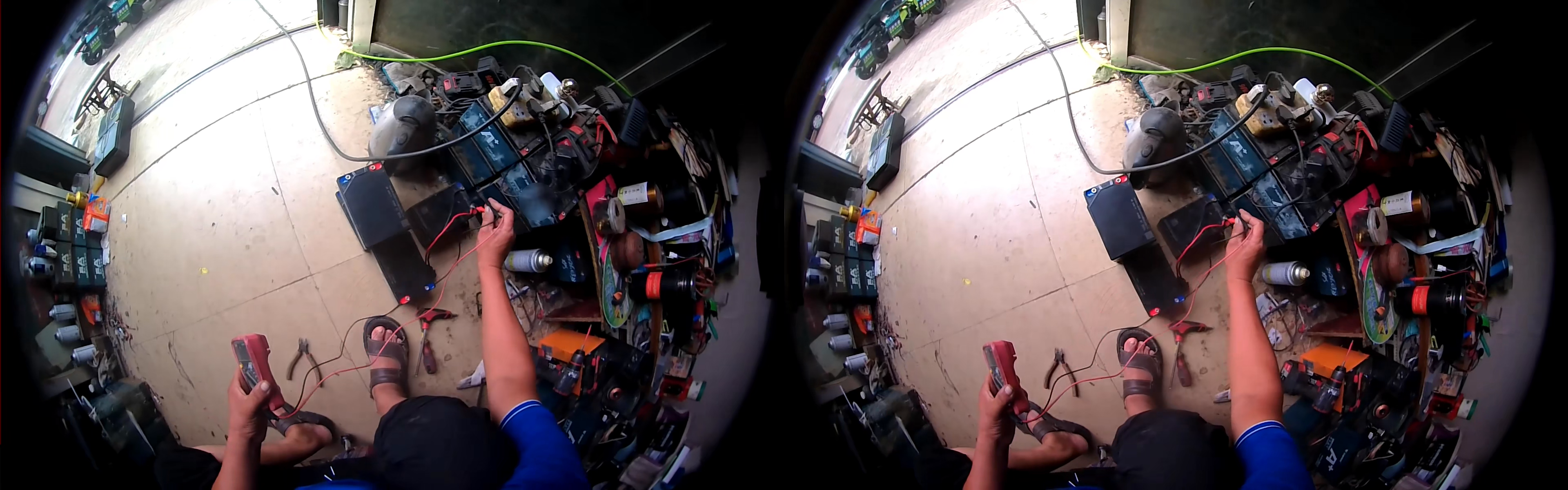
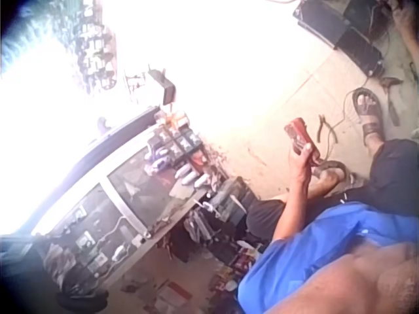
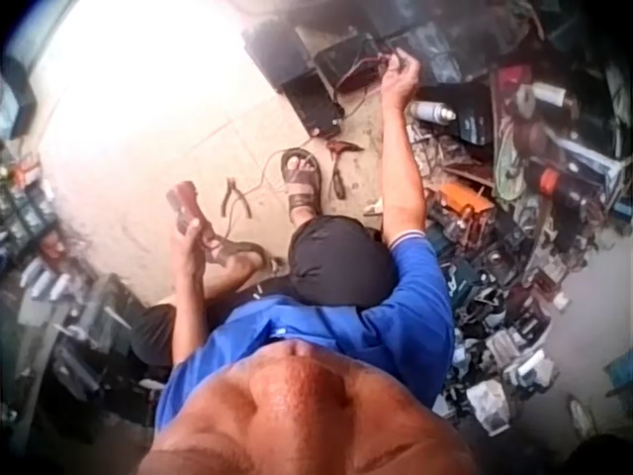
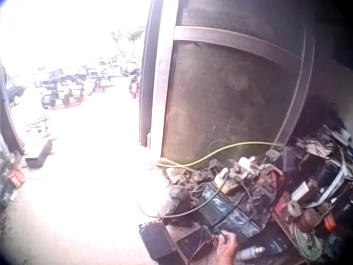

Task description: The person tests batteries using a multimeter, tightens a screw with an electric screwdriver, and then cleans the battery terminals with a spray and a cloth.

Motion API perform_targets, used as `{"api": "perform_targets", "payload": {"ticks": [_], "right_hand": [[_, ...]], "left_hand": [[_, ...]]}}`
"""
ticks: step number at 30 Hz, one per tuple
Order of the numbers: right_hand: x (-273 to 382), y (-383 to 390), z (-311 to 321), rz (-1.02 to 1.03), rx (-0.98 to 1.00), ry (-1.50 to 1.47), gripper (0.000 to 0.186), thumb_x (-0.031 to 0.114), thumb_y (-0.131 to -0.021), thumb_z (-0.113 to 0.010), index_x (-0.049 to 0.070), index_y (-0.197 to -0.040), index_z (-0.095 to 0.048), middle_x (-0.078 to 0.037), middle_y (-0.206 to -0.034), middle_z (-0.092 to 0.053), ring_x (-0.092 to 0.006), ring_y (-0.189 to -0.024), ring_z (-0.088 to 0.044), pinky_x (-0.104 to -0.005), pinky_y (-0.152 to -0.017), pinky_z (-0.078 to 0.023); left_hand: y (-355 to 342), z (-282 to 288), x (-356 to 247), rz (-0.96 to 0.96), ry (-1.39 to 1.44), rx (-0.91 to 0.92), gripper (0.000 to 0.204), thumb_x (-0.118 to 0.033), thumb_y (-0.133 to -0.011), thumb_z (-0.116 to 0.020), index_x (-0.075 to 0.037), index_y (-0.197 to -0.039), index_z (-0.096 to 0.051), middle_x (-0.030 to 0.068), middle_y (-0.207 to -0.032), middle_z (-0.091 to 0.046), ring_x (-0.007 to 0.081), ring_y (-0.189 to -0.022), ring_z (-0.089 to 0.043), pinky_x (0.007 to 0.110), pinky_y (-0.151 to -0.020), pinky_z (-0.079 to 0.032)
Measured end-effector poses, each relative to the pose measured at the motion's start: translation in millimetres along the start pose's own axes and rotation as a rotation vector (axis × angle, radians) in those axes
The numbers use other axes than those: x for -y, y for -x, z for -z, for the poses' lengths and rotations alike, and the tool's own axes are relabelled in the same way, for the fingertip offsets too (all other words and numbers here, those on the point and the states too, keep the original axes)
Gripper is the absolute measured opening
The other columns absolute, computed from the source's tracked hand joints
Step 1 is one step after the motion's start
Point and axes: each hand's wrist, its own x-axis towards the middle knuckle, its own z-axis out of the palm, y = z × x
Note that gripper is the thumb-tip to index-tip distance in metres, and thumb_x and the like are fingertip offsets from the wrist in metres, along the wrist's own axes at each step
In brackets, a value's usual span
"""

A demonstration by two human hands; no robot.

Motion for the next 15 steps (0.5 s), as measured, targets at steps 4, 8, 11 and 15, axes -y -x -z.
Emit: {"api": "perform_targets", "payload": {"ticks": [4,8,11,15], "right_hand": [[7.3,-1.2,0.2,0.079,-0.006,0.064,0.02,0.007,-0.1,-0.068,0.003,-0.119,-0.065,-0.013,-0.11,-0.075,-0.0237,-0.096,-0.074,-0.0339,-0.084,-0.059],[10.7,-0.6,0.7,0.087,-0.015,0.117,0.02,0.007,-0.1,-0.069,0.003,-0.119,-0.065,-0.013,-0.111,-0.076,-0.0255,-0.098,-0.075,-0.0348,-0.085,-0.059],[8.3,-1.4,-0.7,0.117,-0.041,0.046,0.019,0.008,-0.1,-0.069,0.003,-0.118,-0.064,-0.012,-0.114,-0.076,-0.0263,-0.1,-0.075,-0.0349,-0.087,-0.059],[9.6,-0.3,-2.4,0.067,-0.003,0.079,0.018,0.01,-0.1,-0.07,0.005,-0.117,-0.065,-0.012,-0.113,-0.076,-0.0249,-0.099,-0.075,-0.0348,-0.085,-0.058]], "left_hand": [[-0.6,3.5,0.5,0.005,-0.01,0.004,0.073,-0.033,-0.08,-0.086,0.001,-0.134,-0.051,0.0024,-0.085,-0.058,0.0126,-0.062,-0.056,0.027,-0.056,-0.046],[4.0,-5.3,-9.7,0.06,-0.07,-0.019,0.075,-0.03,-0.073,-0.091,-0.001,-0.132,-0.056,0.0018,-0.1,-0.062,0.011,-0.088,-0.06,0.028,-0.079,-0.05],[3.6,-9.0,-9.9,0.017,-0.127,-0.026,0.074,-0.027,-0.071,-0.093,-0.001,-0.13,-0.056,0.004,-0.101,-0.065,0.0116,-0.084,-0.062,0.028,-0.072,-0.052],[7.0,-23.0,-21.2,0.002,-0.097,-0.033,0.059,-0.023,-0.074,-0.091,-0.002,-0.117,-0.055,0.0077,-0.084,-0.067,0.0141,-0.063,-0.063,0.027,-0.054,-0.05]]}}
